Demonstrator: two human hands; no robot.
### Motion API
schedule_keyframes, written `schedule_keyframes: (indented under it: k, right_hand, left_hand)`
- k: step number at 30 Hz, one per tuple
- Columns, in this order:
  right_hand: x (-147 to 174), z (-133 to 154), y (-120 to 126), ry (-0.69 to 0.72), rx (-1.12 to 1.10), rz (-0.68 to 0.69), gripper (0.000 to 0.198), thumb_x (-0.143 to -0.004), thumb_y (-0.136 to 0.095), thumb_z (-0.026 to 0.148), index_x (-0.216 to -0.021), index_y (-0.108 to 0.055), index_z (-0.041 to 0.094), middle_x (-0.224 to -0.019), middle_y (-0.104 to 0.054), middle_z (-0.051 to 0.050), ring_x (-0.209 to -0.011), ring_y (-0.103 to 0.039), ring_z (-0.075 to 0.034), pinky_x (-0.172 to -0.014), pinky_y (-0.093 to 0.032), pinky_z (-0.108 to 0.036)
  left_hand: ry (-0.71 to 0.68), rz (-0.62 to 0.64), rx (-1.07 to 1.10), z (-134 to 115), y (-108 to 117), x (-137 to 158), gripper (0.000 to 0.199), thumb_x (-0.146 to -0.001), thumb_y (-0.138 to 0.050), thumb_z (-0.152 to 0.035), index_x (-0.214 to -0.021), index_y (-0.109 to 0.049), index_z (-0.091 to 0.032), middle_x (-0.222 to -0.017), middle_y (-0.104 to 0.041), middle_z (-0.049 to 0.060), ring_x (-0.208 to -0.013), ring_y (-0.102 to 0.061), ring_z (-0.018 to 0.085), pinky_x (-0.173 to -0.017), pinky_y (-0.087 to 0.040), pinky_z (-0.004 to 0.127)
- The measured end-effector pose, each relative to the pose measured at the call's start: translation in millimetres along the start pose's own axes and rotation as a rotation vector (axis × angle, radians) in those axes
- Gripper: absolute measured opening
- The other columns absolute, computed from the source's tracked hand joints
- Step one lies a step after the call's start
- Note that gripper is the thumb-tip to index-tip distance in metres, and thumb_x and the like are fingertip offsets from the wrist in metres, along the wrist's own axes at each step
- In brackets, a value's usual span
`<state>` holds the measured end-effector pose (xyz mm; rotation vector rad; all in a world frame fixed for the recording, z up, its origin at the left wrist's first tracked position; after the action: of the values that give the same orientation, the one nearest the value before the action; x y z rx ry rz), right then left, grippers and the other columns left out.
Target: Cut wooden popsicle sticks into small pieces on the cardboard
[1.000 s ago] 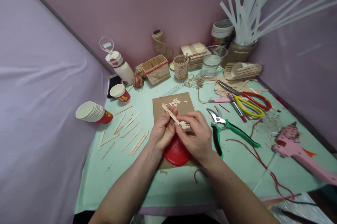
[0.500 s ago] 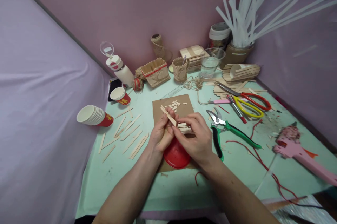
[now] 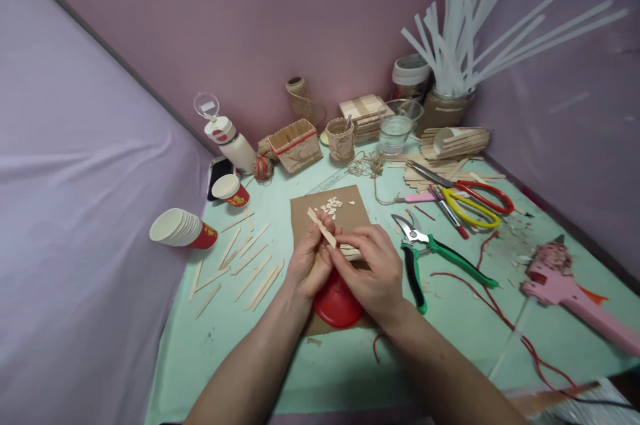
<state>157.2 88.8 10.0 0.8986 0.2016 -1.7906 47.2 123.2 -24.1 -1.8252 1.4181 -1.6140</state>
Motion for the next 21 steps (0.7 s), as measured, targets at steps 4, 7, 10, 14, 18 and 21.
schedule_keyframes:
  k: [4, 7, 10, 14, 18, 21]
  right_hand:
    - [0.4, 0.0, 0.1, 0.009, 0.014, -0.006, 0.014, -0.079, -0.067, 0.012, -0.090, -0.065, 0.020, -0.082, -0.061, -0.004, -0.077, -0.057, -0.018, -0.070, -0.048, -0.033]
    - [0.2, 0.3, 0.5, 0.014, 0.027, -0.011, 0.013, -0.079, -0.066, 0.012, -0.090, -0.065, 0.020, -0.082, -0.061, -0.004, -0.077, -0.056, -0.018, -0.070, -0.048, -0.033]
    - [-0.5, 0.9, 1.0, 0.015, 0.035, -0.014, 0.014, -0.079, -0.066, 0.012, -0.089, -0.064, 0.020, -0.082, -0.061, -0.004, -0.077, -0.056, -0.018, -0.070, -0.048, -0.033]
    - [-1.2, 1.8, 1.1, 0.019, 0.039, -0.017, 0.014, -0.078, -0.067, 0.011, -0.089, -0.064, 0.020, -0.082, -0.061, -0.004, -0.077, -0.056, -0.018, -0.070, -0.048, -0.033]
    - [-1.2, 2.1, 0.9, 0.025, 0.040, -0.026, 0.015, -0.078, -0.066, 0.010, -0.089, -0.064, 0.019, -0.082, -0.061, -0.004, -0.077, -0.056, -0.017, -0.070, -0.048, -0.032]
    - [-0.4, 1.3, 0.6, 0.019, 0.043, -0.017, 0.014, -0.079, -0.066, 0.010, -0.090, -0.063, 0.020, -0.083, -0.061, -0.004, -0.078, -0.056, -0.017, -0.070, -0.048, -0.033]
  left_hand:
    - [0.011, -0.001, 0.023, 0.7, 1.6, -0.8, 0.034, -0.100, -0.029, -0.012, -0.116, -0.060, -0.013, -0.078, -0.073, 0.002, -0.074, -0.071, 0.008, -0.084, -0.053, 0.021]
    - [0.014, 0.005, 0.010, 0.9, 2.4, -1.2, 0.034, -0.099, -0.030, -0.012, -0.114, -0.061, -0.014, -0.078, -0.073, 0.002, -0.075, -0.071, 0.009, -0.085, -0.054, 0.022]
    - [0.009, 0.005, -0.015, 0.9, 2.5, -1.2, 0.034, -0.099, -0.031, -0.012, -0.113, -0.061, -0.015, -0.079, -0.073, 0.001, -0.075, -0.071, 0.009, -0.085, -0.054, 0.022]
    - [-0.004, 0.012, -0.043, 0.8, 2.5, -1.2, 0.034, -0.099, -0.030, -0.011, -0.109, -0.062, -0.014, -0.078, -0.072, 0.002, -0.075, -0.071, 0.009, -0.085, -0.054, 0.023]
    - [0.008, 0.017, -0.046, 1.3, 3.6, -1.7, 0.037, -0.100, -0.028, -0.012, -0.096, -0.064, -0.014, -0.076, -0.072, 0.002, -0.074, -0.070, 0.009, -0.083, -0.054, 0.023]
    - [0.017, 0.015, -0.052, 1.6, 4.3, -2.3, 0.038, -0.100, -0.028, -0.012, -0.090, -0.064, -0.014, -0.076, -0.073, 0.002, -0.073, -0.070, 0.009, -0.083, -0.054, 0.024]
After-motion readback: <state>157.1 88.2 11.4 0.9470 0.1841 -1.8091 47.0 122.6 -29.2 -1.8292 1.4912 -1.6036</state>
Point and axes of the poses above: each hand's wrist, its own x-axis away from the middle knuckle, its own y-axis out of the back of the hand, z = x × y, the point moved 4 cm from there along -x, towards the middle knuckle
